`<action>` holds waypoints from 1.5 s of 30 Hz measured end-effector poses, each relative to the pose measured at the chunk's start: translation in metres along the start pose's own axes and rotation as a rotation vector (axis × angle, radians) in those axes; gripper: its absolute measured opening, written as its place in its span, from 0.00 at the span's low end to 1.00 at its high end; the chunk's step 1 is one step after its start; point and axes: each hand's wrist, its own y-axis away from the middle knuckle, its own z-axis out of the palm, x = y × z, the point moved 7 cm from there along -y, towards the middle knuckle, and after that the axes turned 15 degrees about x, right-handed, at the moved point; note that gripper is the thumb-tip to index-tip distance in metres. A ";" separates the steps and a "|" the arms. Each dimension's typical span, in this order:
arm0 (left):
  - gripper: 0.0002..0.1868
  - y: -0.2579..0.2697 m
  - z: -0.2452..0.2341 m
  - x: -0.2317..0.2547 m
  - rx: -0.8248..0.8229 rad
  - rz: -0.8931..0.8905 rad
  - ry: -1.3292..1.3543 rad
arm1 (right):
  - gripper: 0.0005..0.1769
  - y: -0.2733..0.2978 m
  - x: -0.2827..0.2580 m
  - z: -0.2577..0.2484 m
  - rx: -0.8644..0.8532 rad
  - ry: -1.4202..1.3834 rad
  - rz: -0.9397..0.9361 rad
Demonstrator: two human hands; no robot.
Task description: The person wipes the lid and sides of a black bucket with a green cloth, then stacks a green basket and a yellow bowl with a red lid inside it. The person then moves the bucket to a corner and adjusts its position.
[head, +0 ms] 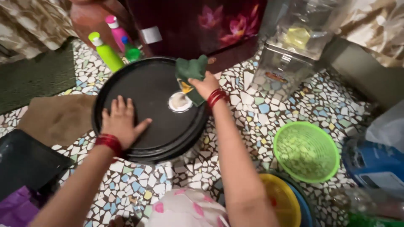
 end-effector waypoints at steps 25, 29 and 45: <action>0.42 -0.051 -0.049 0.185 0.143 0.080 0.333 | 0.25 -0.011 0.184 0.094 -0.154 -1.139 0.493; 0.42 -0.052 -0.048 0.185 0.107 0.089 0.274 | 0.24 0.009 0.212 0.109 -0.190 -1.422 0.609; 0.42 -0.053 -0.059 0.186 0.093 0.075 0.313 | 0.23 0.150 0.260 0.100 0.030 -1.228 0.928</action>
